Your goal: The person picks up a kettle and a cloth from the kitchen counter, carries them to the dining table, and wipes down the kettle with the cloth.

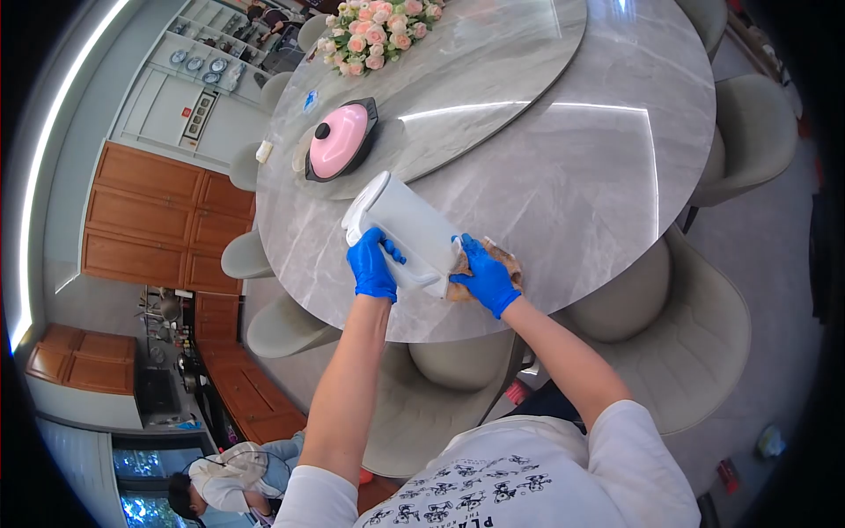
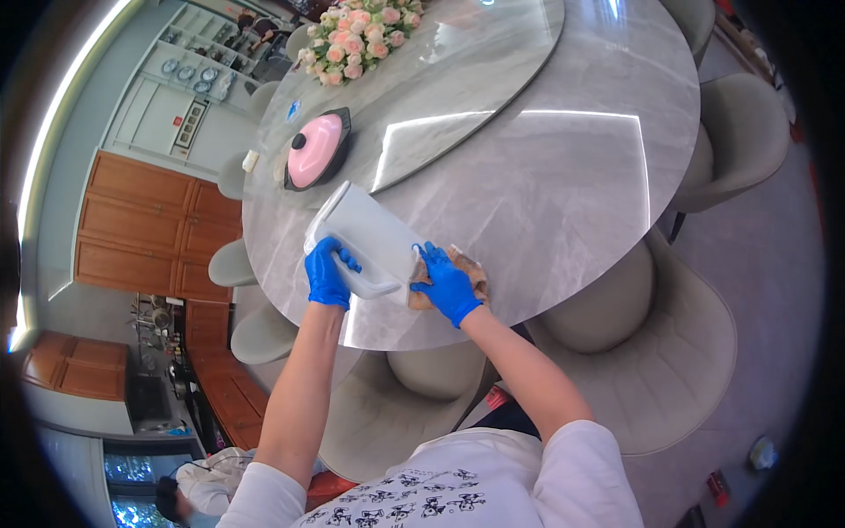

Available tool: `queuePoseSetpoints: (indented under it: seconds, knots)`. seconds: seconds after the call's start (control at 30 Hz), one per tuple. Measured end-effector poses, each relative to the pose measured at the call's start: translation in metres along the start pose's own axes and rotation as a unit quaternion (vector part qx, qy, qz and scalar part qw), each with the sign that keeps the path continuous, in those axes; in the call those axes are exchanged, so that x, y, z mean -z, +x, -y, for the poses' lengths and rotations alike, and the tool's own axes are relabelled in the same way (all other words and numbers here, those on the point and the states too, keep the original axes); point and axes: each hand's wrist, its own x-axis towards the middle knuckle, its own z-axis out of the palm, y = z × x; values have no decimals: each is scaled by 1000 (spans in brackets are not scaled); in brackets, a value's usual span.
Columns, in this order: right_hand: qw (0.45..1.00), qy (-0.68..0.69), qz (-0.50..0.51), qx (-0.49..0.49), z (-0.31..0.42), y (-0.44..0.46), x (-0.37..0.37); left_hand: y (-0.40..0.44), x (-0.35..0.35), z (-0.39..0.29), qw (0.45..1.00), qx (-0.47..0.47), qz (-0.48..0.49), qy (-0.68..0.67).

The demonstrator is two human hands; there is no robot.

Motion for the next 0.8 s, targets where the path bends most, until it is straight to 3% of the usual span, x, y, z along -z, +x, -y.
queuePoseSetpoints:
  seconds: [0.07,0.1,0.17,0.27,0.4,0.6,0.67,0.8]
  knots:
    - [965,-242,-82,61,-3,5,-3,1,0,1,1000,9,-5,2]
    - [965,-242,-83,62,-5,6,-3,1,0,0,1000,9,-4,2]
    - [996,-37,-26,80,-5,8,1,-1,1,-2,1000,7,3,-12]
    - [984,-147,-38,88,10,8,3,-2,2,-6,1000,26,2,-7]
    - [979,-173,-80,77,32,10,-11,-2,0,1,1000,-6,-21,-15]
    - [974,-199,-31,108,34,22,-9,2,16,5,995,28,-10,-92]
    - [969,-244,-27,15,49,17,-14,1,15,7,996,13,4,-85]
    - [979,-186,-62,47,24,17,-30,-1,13,6,999,-13,-27,-12]
